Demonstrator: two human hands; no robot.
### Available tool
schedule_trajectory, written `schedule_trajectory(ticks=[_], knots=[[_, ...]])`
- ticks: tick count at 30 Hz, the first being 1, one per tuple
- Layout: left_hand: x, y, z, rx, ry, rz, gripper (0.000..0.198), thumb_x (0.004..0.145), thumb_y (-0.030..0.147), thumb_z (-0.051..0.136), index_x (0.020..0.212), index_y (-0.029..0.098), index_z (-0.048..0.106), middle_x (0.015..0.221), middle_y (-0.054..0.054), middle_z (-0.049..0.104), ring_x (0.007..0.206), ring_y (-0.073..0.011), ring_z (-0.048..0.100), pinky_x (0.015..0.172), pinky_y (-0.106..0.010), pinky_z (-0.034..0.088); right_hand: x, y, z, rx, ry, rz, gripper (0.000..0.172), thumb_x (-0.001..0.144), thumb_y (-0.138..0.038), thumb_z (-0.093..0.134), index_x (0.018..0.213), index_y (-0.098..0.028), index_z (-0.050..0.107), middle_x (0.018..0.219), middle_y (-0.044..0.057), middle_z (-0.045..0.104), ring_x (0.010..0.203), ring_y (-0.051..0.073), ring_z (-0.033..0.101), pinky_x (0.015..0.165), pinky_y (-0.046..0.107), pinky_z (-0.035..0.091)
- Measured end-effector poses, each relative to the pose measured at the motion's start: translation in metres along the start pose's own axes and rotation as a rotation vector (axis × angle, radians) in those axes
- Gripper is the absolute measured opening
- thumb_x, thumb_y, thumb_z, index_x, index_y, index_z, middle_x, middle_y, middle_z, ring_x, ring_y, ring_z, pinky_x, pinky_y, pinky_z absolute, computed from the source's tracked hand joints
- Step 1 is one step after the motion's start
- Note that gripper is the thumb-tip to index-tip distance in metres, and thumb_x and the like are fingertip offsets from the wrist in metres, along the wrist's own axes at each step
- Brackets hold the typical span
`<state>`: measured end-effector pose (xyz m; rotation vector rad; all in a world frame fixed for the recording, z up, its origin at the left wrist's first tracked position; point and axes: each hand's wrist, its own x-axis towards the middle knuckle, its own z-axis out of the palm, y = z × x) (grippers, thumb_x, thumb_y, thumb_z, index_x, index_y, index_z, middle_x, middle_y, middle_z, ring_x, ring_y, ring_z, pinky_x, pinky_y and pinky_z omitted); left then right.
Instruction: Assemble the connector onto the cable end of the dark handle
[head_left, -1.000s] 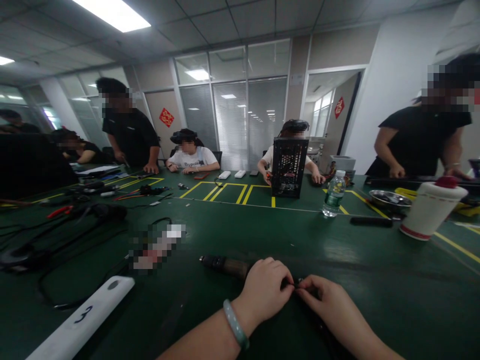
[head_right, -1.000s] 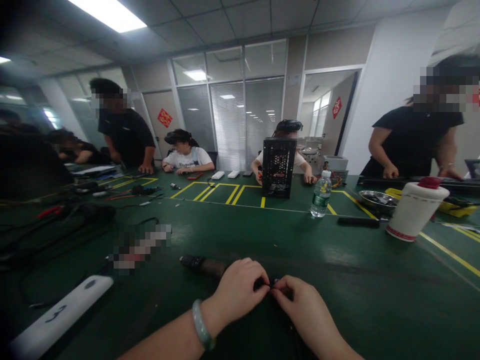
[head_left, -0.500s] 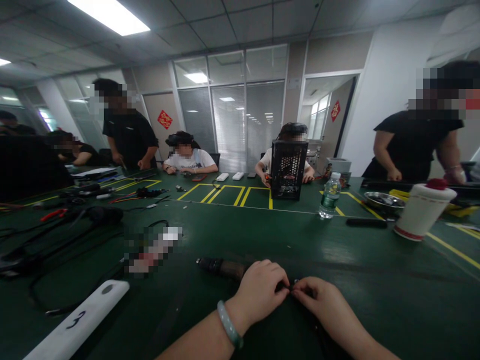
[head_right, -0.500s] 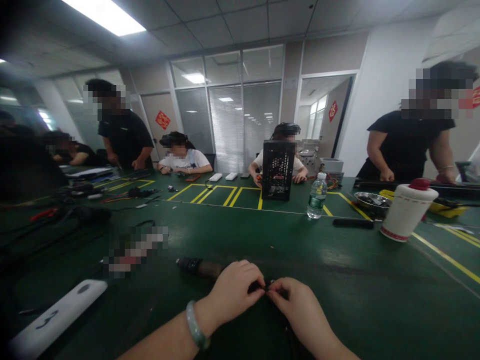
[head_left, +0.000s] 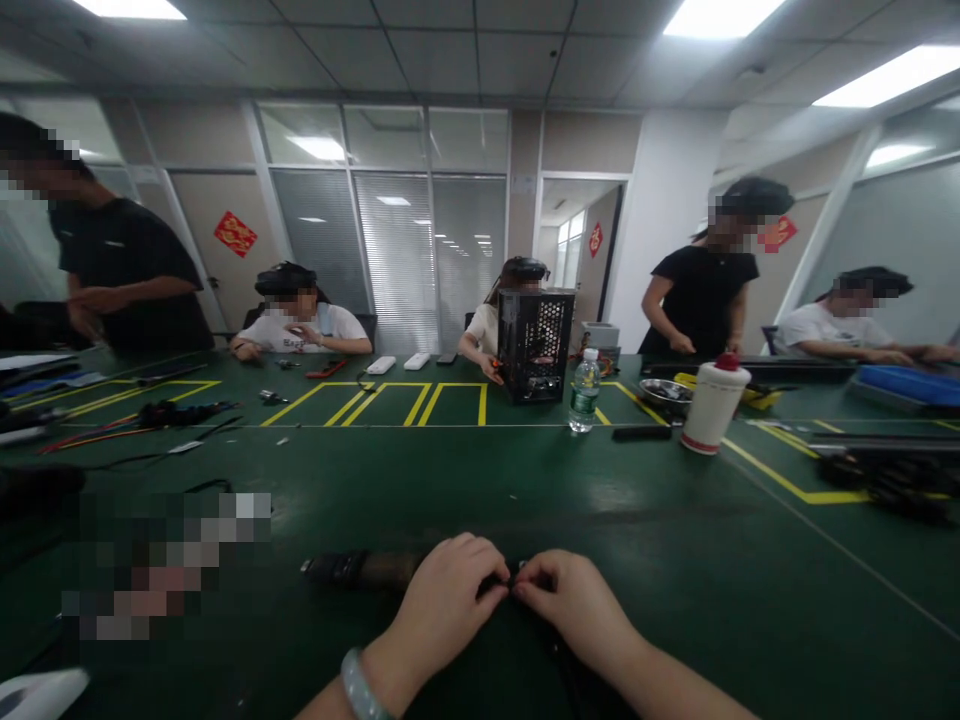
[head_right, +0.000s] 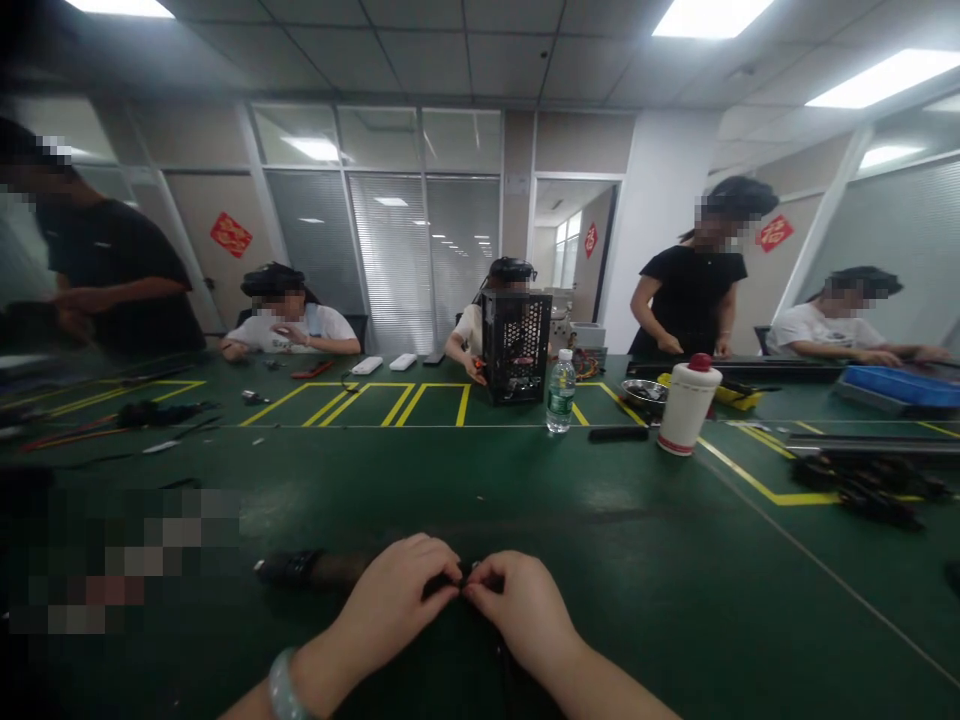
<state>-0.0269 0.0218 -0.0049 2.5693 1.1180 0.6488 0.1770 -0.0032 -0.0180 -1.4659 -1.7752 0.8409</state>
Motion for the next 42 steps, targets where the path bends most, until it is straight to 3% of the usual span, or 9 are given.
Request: schedule_trajectory(ticks=[8,11,27,34,42], knots=[[-0.0010,0.0017,0.0010,0.019,0.020,-0.050,0.023,0.083,0.013,0.068,0.101,0.027,0.062,0.099,0.004,0.062,0.094,-0.0197,0.055,0.082,-0.032,0.037,0.0006,0.0031,0.0008,-0.038,0.002,-0.006,0.009,0.081,-0.018,0.072,0.079,-0.024,0.078,0.080,-0.003,0.073,0.075,0.016,0.067,0.068,0.020,0.044],[-0.0012,0.0008,0.0021,0.024,0.016,-0.076,0.018,0.082,0.014,0.068,0.095,0.025,0.062,0.095,0.003,0.061,0.091,-0.0195,0.055,0.080,-0.032,0.037,-0.0004,0.0030,0.0007,-0.046,0.002,-0.007,0.009,0.081,-0.017,0.072,0.079,-0.024,0.077,0.079,-0.003,0.073,0.075,0.016,0.067,0.069,0.020,0.043],[-0.0028,0.0056,-0.0021,0.015,-0.001,-0.068,0.019,0.079,0.019,0.065,0.096,0.024,0.059,0.096,0.000,0.060,0.091,-0.0226,0.054,0.080,-0.034,0.039,0.0009,0.0080,0.0032,-0.046,0.013,-0.025,0.008,0.081,-0.019,0.072,0.078,-0.023,0.077,0.081,-0.002,0.073,0.076,0.016,0.066,0.067,0.020,0.043],[-0.0023,0.0055,-0.0020,0.045,-0.011,-0.037,0.017,0.081,0.014,0.058,0.095,0.023,0.058,0.097,-0.001,0.060,0.092,-0.0222,0.054,0.081,-0.034,0.040,-0.0001,0.0038,0.0006,-0.036,0.004,-0.023,0.008,0.082,-0.019,0.071,0.079,-0.023,0.077,0.082,-0.002,0.073,0.077,0.017,0.067,0.068,0.021,0.044],[-0.0028,0.0052,-0.0014,0.022,0.001,-0.035,0.023,0.079,0.014,0.064,0.099,0.025,0.058,0.099,0.001,0.060,0.094,-0.0219,0.053,0.082,-0.034,0.039,0.0002,0.0036,0.0008,-0.048,-0.007,-0.019,0.009,0.081,-0.017,0.071,0.080,-0.023,0.077,0.080,-0.002,0.073,0.075,0.016,0.066,0.071,0.021,0.045]])
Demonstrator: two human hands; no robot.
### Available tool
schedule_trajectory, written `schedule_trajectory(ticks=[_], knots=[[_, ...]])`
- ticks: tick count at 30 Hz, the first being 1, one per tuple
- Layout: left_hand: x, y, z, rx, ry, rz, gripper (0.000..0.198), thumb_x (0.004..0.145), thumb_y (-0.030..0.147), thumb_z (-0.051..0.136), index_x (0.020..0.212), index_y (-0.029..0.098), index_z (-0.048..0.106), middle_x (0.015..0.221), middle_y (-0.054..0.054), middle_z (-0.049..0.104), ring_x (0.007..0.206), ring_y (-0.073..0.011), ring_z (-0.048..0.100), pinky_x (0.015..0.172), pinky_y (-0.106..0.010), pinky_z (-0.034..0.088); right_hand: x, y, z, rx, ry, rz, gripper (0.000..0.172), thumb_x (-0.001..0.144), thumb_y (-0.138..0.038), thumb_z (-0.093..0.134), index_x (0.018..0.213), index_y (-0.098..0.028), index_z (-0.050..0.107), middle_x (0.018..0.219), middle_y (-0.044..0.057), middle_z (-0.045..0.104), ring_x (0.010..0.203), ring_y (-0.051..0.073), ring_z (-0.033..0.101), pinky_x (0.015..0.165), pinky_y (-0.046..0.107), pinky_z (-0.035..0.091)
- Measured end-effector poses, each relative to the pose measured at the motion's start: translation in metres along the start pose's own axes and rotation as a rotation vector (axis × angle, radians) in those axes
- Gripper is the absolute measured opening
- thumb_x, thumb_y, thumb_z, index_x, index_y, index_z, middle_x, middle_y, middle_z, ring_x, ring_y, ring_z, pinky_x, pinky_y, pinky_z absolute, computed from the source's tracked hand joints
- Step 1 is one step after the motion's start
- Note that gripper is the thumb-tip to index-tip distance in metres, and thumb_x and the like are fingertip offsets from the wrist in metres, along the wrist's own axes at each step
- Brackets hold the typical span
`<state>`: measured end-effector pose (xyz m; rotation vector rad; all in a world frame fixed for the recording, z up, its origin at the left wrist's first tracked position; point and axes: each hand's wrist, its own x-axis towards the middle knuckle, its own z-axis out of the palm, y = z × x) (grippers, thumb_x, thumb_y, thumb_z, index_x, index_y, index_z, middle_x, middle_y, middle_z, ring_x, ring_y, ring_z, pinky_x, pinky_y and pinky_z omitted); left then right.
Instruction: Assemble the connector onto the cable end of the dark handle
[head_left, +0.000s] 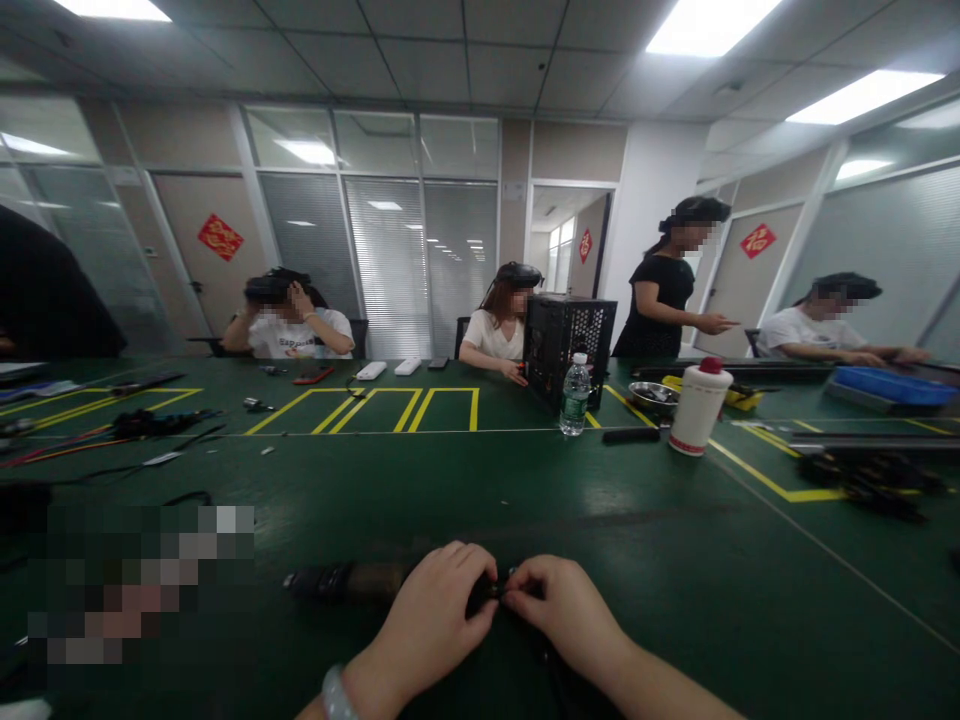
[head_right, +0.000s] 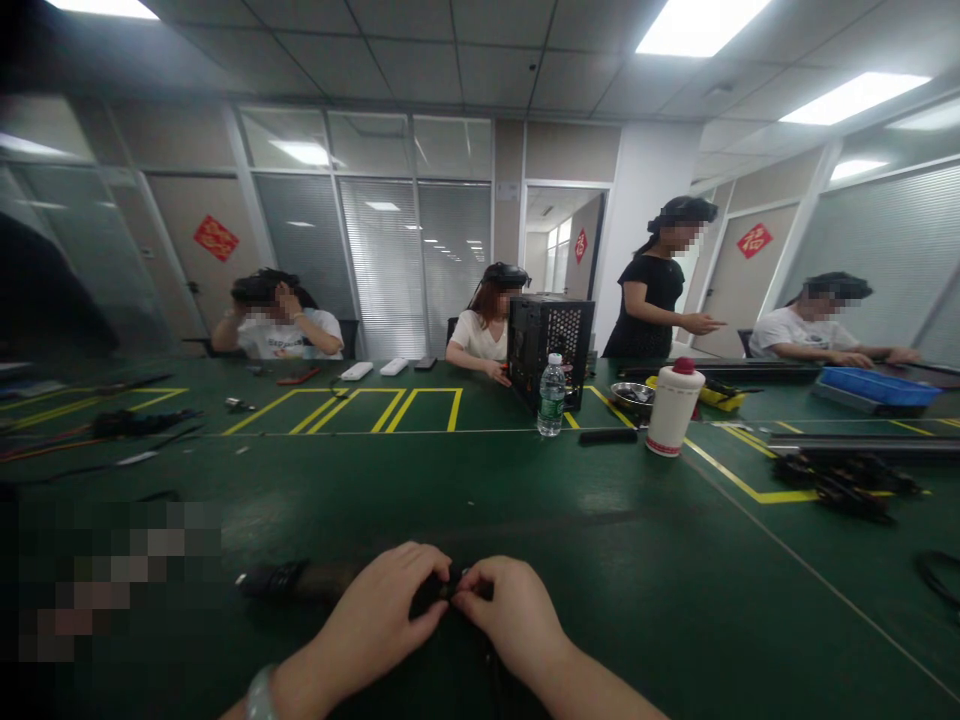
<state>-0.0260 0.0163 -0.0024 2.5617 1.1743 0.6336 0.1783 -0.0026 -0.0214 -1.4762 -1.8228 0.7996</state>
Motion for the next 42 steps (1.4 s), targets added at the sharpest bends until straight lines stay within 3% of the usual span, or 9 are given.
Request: schedule_trajectory(ticks=[5,33,42], knots=[[0.0000,-0.0013,-0.0009,-0.006,-0.013,0.021,0.016,0.084,0.014,0.060,0.096,0.024,0.058,0.100,0.000,0.061,0.094,-0.0223,0.053,0.083,-0.034,0.039,0.0007,0.0001,0.0003,-0.003,0.001,-0.003,0.008,0.082,-0.018,0.071,0.080,-0.023,0.077,0.080,-0.002,0.073,0.075,0.016,0.067,0.068,0.020,0.044],[0.0008,-0.0024,-0.0004,0.001,-0.017,0.026,0.021,0.081,0.012,0.061,0.098,0.024,0.059,0.104,-0.001,0.062,0.098,-0.0229,0.054,0.087,-0.035,0.040,0.0018,-0.0002,0.0008,0.000,0.004,-0.013,0.009,0.081,-0.017,0.071,0.078,-0.023,0.077,0.079,-0.002,0.073,0.076,0.017,0.067,0.069,0.021,0.044],[0.0005,-0.0032,-0.0005,0.010,-0.021,0.040,0.015,0.084,0.013,0.061,0.094,0.024,0.060,0.101,0.000,0.063,0.096,-0.0220,0.054,0.085,-0.034,0.040,0.0009,-0.0021,0.0005,0.006,0.008,-0.004,0.009,0.081,-0.017,0.072,0.079,-0.024,0.078,0.079,-0.003,0.074,0.076,0.016,0.067,0.069,0.021,0.044]])
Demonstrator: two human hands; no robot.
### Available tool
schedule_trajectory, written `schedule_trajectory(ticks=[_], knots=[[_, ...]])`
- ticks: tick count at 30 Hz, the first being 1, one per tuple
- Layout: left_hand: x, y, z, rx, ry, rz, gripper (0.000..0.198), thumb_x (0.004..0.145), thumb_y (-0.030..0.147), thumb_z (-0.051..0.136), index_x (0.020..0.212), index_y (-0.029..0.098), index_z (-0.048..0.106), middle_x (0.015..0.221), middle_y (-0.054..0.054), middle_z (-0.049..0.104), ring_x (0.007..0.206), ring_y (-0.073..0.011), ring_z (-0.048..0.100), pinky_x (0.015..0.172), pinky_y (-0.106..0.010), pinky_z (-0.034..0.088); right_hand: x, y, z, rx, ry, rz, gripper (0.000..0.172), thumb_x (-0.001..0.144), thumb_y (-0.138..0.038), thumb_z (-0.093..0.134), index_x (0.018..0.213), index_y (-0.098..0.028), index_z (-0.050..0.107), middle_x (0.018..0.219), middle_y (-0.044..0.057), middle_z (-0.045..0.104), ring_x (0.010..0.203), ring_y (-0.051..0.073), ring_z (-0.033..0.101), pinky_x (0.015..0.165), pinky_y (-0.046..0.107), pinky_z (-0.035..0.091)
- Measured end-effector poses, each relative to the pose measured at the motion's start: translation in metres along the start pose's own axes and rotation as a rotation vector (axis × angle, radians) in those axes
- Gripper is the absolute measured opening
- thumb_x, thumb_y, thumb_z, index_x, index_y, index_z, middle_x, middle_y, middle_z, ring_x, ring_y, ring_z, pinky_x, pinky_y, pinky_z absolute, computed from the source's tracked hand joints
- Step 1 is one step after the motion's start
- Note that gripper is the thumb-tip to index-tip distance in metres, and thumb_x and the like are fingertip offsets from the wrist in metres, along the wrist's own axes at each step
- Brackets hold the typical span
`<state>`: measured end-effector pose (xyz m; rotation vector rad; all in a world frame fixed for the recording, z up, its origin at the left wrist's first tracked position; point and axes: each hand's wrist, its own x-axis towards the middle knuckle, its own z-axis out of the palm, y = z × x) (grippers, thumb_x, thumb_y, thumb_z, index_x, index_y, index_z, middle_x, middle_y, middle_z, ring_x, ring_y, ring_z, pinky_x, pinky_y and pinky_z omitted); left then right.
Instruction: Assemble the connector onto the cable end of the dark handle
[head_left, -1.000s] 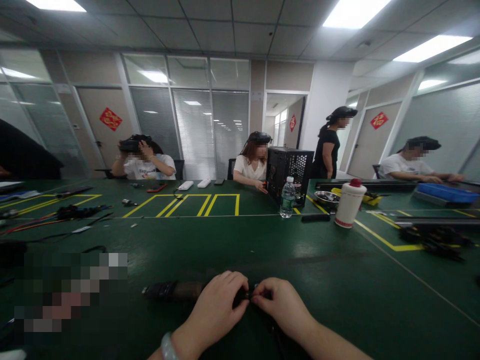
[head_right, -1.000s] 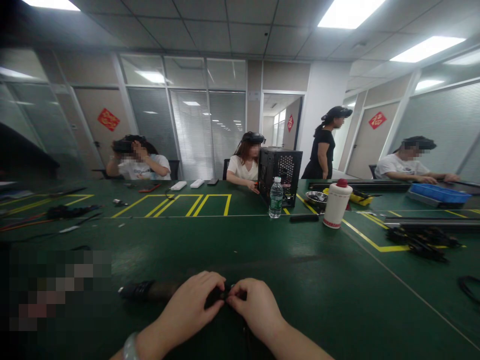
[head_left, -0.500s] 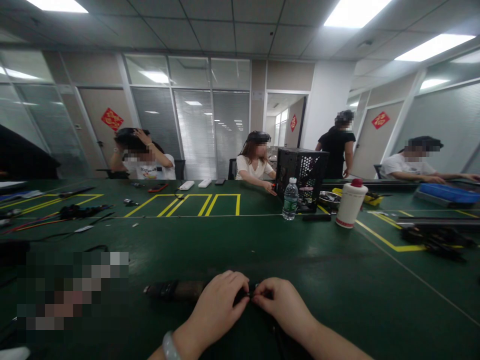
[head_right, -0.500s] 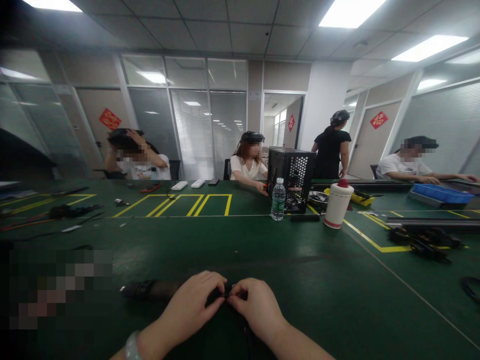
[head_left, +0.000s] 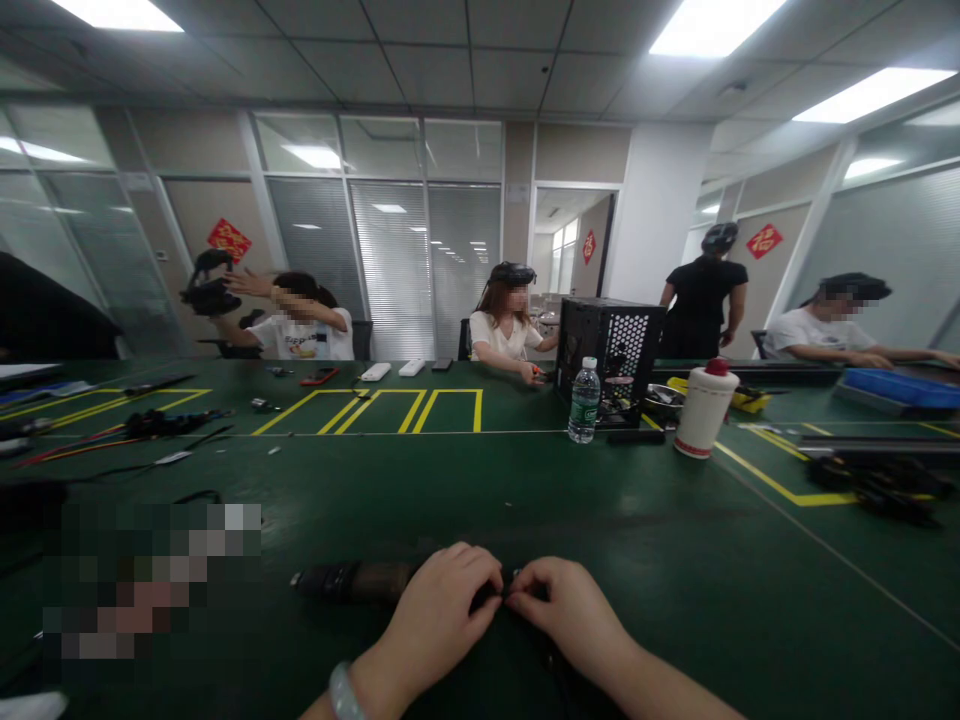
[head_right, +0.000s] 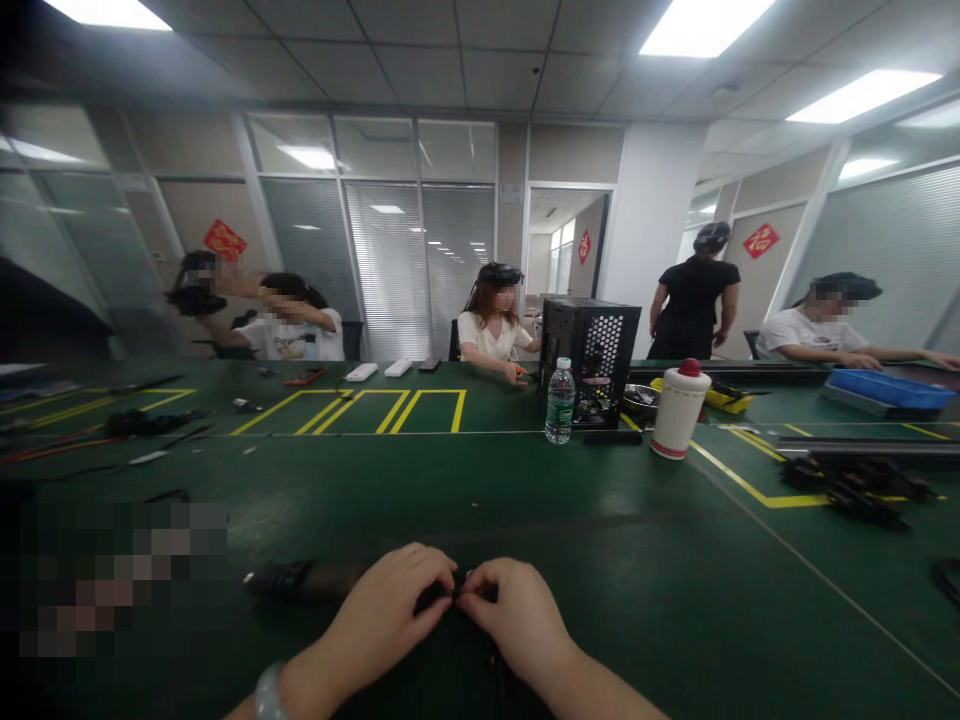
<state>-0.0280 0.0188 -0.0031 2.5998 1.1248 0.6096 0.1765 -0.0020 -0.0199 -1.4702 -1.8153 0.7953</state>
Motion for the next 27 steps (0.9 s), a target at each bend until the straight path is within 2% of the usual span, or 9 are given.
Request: schedule_trajectory(ticks=[17,27], knots=[[0.0032,0.0021,0.0018,-0.026,0.027,0.013,0.011,0.086,0.014,0.063,0.091,0.024,0.065,0.096,0.001,0.066,0.093,-0.0215,0.056,0.082,-0.034,0.040,-0.0002,-0.0007,-0.0011,-0.033,-0.005,-0.029,0.011,0.080,-0.015,0.073,0.079,-0.024,0.078,0.081,-0.003,0.074,0.078,0.016,0.067,0.071,0.020,0.044],[0.0013,0.0001,0.0039,-0.050,0.043,-0.015,0.009,0.085,0.017,0.064,0.091,0.024,0.066,0.095,0.001,0.067,0.093,-0.0218,0.057,0.082,-0.034,0.040,-0.0019,-0.0020,-0.0032,-0.042,-0.027,-0.019,0.010,0.077,-0.016,0.075,0.082,-0.025,0.078,0.079,-0.004,0.073,0.074,0.016,0.066,0.064,0.019,0.042]])
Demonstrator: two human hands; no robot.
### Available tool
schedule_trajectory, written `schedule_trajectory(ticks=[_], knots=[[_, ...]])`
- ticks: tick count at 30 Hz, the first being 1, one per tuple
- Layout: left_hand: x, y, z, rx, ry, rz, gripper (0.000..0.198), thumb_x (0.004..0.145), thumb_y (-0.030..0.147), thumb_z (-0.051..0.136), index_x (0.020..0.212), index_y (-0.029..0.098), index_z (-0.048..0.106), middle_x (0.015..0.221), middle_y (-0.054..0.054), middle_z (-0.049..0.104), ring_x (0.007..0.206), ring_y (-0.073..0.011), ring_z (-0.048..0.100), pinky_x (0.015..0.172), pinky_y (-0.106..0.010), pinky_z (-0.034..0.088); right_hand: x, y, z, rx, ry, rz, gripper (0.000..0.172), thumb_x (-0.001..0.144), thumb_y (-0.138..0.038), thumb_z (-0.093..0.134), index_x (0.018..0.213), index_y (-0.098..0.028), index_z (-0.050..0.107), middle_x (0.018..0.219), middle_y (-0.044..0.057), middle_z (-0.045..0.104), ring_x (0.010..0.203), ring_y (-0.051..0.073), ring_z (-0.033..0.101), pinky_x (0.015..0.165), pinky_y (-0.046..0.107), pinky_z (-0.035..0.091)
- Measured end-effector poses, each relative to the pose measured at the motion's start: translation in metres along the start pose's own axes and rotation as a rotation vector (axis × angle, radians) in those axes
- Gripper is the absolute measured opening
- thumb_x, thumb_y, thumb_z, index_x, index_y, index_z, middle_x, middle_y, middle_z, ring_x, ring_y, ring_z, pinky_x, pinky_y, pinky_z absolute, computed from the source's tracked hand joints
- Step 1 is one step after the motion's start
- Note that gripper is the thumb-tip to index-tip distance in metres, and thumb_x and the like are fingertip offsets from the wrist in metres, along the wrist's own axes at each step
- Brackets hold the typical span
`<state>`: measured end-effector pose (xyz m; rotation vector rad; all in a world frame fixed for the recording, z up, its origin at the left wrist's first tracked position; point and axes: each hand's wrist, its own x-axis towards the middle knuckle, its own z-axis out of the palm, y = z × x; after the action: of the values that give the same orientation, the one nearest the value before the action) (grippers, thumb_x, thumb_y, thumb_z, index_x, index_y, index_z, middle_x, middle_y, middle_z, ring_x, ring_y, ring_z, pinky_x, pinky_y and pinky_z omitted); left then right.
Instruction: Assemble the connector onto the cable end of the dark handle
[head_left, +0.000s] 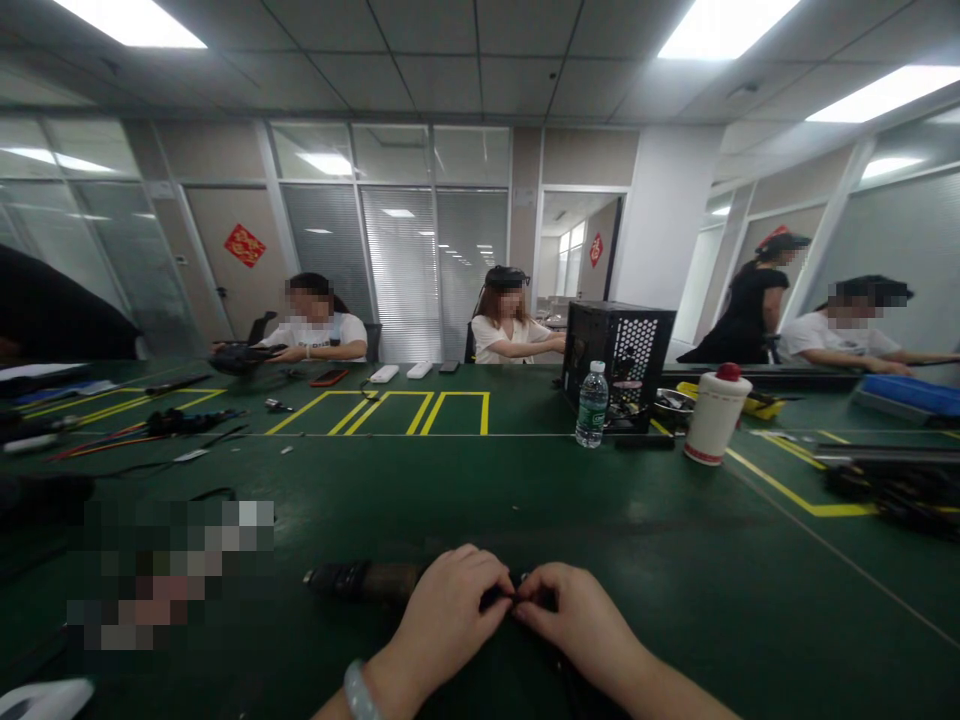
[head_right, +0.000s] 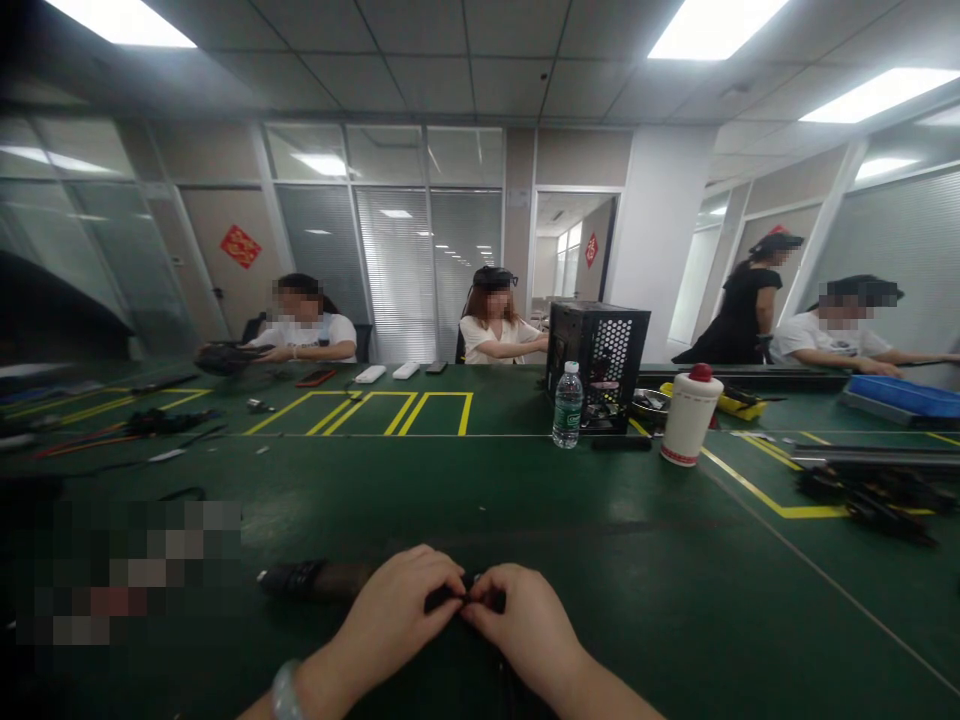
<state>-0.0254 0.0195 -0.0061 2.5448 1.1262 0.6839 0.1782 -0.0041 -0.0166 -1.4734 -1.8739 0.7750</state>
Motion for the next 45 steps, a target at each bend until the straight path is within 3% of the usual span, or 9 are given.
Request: schedule_trajectory(ticks=[16,22,36,45], knots=[[0.001,0.000,-0.001,-0.002,0.002,-0.013,0.015,0.084,0.015,0.067,0.094,0.027,0.065,0.096,0.005,0.065,0.093,-0.0191,0.056,0.082,-0.031,0.038,0.003,0.008,0.006,0.041,0.038,-0.001,0.009,0.081,-0.016,0.070,0.077,-0.023,0.074,0.079,-0.003,0.072,0.074,0.016,0.066,0.066,0.019,0.042],[0.000,-0.001,-0.001,0.035,-0.008,-0.107,0.018,0.083,0.018,0.069,0.097,0.026,0.062,0.097,0.002,0.062,0.091,-0.0204,0.056,0.080,-0.032,0.039,0.003,0.010,0.007,0.028,0.044,-0.009,0.008,0.080,-0.017,0.071,0.076,-0.023,0.074,0.078,-0.003,0.072,0.074,0.015,0.065,0.065,0.019,0.042],[-0.004,-0.001,-0.005,0.023,-0.040,0.001,0.017,0.083,0.014,0.057,0.097,0.023,0.060,0.104,-0.001,0.062,0.098,-0.0222,0.055,0.089,-0.034,0.040,0.002,0.007,0.005,0.038,0.022,0.006,0.008,0.080,-0.016,0.070,0.077,-0.022,0.075,0.079,-0.003,0.072,0.076,0.015,0.066,0.067,0.019,0.043],[-0.005,-0.002,-0.003,0.008,-0.031,0.000,0.014,0.086,0.016,0.063,0.097,0.025,0.061,0.102,0.001,0.063,0.097,-0.0212,0.055,0.087,-0.034,0.040,0.003,0.005,0.004,0.035,0.022,-0.002,0.009,0.081,-0.015,0.069,0.076,-0.022,0.074,0.078,-0.002,0.072,0.074,0.016,0.066,0.066,0.020,0.043]])
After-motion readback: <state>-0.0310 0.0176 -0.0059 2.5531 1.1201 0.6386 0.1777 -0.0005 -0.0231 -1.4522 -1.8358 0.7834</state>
